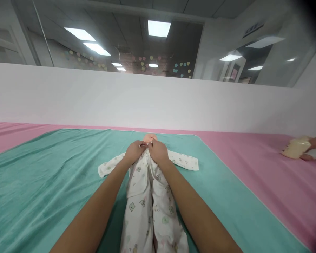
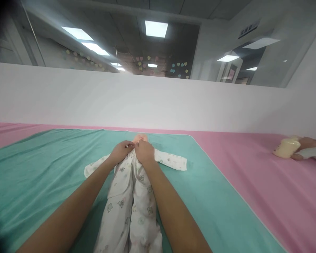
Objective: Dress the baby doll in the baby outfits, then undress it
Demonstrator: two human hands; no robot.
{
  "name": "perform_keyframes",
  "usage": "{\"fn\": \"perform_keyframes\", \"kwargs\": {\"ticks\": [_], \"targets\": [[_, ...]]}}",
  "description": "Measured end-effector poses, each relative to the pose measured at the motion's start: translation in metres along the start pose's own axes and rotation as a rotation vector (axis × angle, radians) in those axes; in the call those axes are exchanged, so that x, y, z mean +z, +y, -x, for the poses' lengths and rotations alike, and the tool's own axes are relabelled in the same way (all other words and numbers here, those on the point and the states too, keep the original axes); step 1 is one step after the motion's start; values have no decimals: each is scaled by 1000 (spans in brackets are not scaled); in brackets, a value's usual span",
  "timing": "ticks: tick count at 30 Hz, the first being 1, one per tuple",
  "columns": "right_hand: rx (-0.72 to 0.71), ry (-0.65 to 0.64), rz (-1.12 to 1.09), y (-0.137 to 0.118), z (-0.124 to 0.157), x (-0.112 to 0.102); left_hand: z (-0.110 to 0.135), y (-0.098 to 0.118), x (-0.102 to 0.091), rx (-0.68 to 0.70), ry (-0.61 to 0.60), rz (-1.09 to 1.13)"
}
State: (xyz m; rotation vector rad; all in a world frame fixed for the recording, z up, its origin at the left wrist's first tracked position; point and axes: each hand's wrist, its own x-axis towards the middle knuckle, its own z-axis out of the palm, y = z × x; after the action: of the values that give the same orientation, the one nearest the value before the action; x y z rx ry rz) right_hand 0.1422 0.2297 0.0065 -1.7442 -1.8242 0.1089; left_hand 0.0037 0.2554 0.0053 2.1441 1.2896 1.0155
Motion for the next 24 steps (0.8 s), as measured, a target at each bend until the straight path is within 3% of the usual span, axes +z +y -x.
{"fn": "perform_keyframes", "kwargs": {"ticks": [7,10,15,24], "targets": [[63,123,-297,12,-12,6,1,10,2,6,176,189],[101,125,-456,20,-16,7,1,16,6,-44,171,238],[138,52,-730,27,-13,10,0,16,12,-49,83,294],[152,-94,-1061,40,-12,13,2,12,11,-221,119,580]]}}
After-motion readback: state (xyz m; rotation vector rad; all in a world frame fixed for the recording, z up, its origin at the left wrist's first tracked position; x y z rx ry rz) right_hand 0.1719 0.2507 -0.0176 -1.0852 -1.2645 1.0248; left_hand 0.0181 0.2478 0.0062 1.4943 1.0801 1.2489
